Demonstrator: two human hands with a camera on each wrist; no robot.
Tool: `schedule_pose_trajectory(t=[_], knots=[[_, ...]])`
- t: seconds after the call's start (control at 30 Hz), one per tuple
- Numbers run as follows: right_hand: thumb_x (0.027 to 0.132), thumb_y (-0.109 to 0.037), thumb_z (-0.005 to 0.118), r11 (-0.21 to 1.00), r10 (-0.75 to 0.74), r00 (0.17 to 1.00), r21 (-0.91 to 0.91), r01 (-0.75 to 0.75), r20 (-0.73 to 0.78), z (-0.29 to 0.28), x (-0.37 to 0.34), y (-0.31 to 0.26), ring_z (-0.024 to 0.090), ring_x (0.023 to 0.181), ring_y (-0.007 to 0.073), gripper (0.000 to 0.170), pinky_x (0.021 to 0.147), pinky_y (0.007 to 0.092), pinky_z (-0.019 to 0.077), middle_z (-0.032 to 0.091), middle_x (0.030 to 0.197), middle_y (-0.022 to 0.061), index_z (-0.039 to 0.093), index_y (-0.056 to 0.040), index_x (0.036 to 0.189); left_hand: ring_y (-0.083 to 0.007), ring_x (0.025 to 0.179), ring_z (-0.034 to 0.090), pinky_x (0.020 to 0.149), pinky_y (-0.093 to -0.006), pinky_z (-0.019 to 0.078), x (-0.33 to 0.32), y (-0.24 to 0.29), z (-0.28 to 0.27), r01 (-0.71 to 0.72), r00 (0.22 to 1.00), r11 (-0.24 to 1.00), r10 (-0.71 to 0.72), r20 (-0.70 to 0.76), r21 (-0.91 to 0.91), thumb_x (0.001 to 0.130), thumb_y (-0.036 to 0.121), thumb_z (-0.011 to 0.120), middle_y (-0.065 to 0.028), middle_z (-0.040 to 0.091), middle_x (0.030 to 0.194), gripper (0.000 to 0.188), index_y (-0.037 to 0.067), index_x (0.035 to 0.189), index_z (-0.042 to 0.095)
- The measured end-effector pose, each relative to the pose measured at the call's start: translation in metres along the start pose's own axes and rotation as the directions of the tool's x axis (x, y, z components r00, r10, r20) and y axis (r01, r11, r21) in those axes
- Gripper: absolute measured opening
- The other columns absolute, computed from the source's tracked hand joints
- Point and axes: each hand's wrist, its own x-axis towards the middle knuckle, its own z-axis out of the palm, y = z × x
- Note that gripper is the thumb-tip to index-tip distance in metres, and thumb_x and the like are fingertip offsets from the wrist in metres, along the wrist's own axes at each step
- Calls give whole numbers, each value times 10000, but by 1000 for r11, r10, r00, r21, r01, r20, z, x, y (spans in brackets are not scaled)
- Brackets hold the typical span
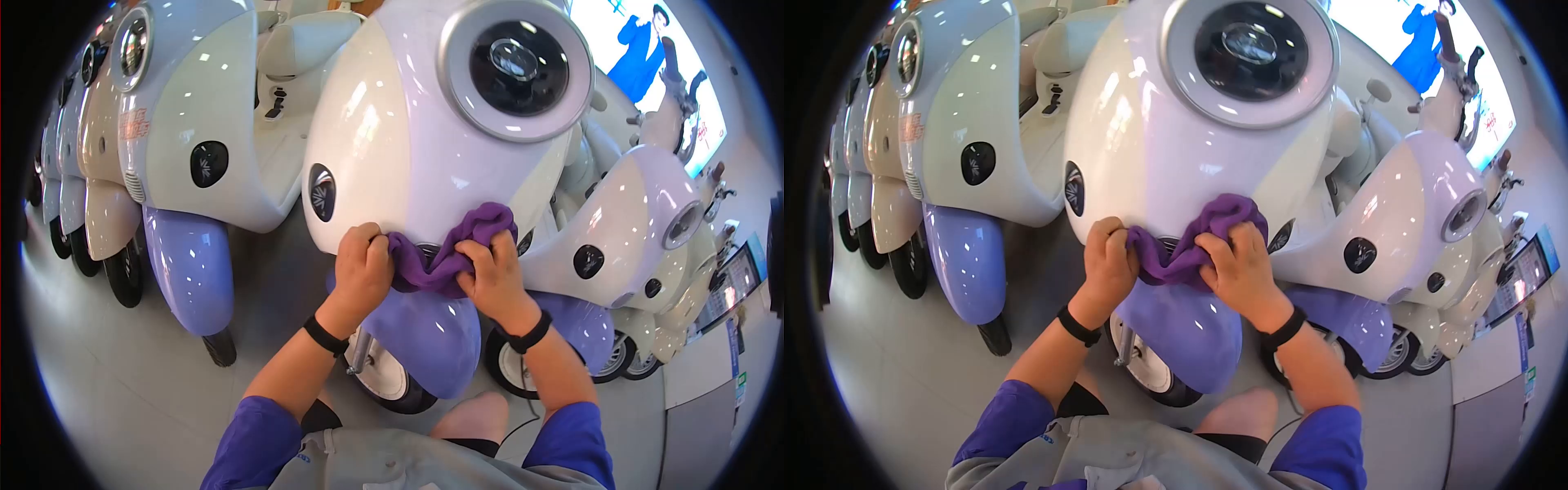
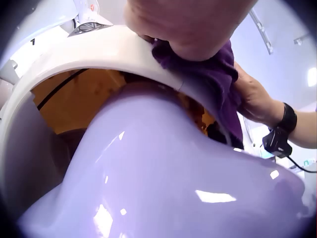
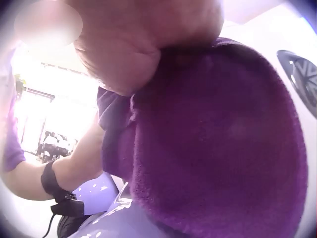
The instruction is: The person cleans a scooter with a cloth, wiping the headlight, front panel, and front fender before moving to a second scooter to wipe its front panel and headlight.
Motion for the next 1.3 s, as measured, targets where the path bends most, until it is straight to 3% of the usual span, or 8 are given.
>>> schedule_pose_trajectory(t=[0.17,0.23,0.33,0.5,0.6,0.8,1.17,1.3], knots=[[725,-80,690,993,-111,991,-33,114,77,-7,33,-27,551,947,333,407,805,442,485,513,1045,131,610,-124,1122,-333,870,612,740,-417,518,56,9,-48,278,910,961,-262,322,-2,736,21,659,-134,572,1023,206,46,935,618],[768,-75,657,939,-295,941,-129,317,168,-14,69,-27,559,983,329,351,828,434,485,532,1083,129,618,-115,1114,-355,833,610,719,-421,507,75,-2,-59,371,898,929,-363,249,16,772,32,651,-140,577,1006,158,56,924,620],[818,-122,590,951,-198,980,-242,194,7,13,95,-25,557,1120,316,363,914,404,459,562,1210,120,621,-111,1179,-385,840,594,701,-452,473,85,-26,-47,509,860,859,-504,74,-63,822,52,635,-174,576,961,134,38,950,598],[802,-140,584,932,-184,967,-279,229,179,37,95,-56,537,1248,245,562,953,370,434,505,1446,109,546,-110,1362,-445,1185,507,1009,-471,440,12,8,-8,300,947,947,-310,-81,-110,703,-86,563,-278,512,1292,595,-86,1294,494],[797,-158,596,929,-174,925,-255,268,339,32,87,-45,522,1276,217,619,1036,362,389,486,1484,90,510,-119,1409,-454,1332,418,1124,-490,361,-13,17,-14,262,965,962,-260,38,-71,696,-76,565,-303,415,1440,689,-129,1367,414],[824,-151,598,854,-195,963,-451,259,184,41,170,-51,445,1376,249,590,1138,426,326,449,1513,99,500,-83,1402,-460,1395,354,1163,-491,309,55,-23,-29,367,926,930,-368,85,31,767,24,577,-326,398,1455,662,-162,1371,383],[844,-116,543,871,-233,781,-233,433,580,54,94,-80,495,1301,293,544,1086,456,374,484,1462,140,513,-41,1382,-493,1429,285,1189,-535,246,-65,7,-24,427,901,894,-407,147,-139,721,-52,558,-374,277,1508,748,-169,1412,299],[865,-167,546,850,-213,924,-406,335,317,62,131,-98,447,1353,302,433,1109,482,332,484,1464,128,579,-98,1291,-527,1421,257,1185,-533,240,-47,-27,-12,615,781,784,-621,-72,-90,819,-42,512,-391,245,1510,675,-145,1440,267]])
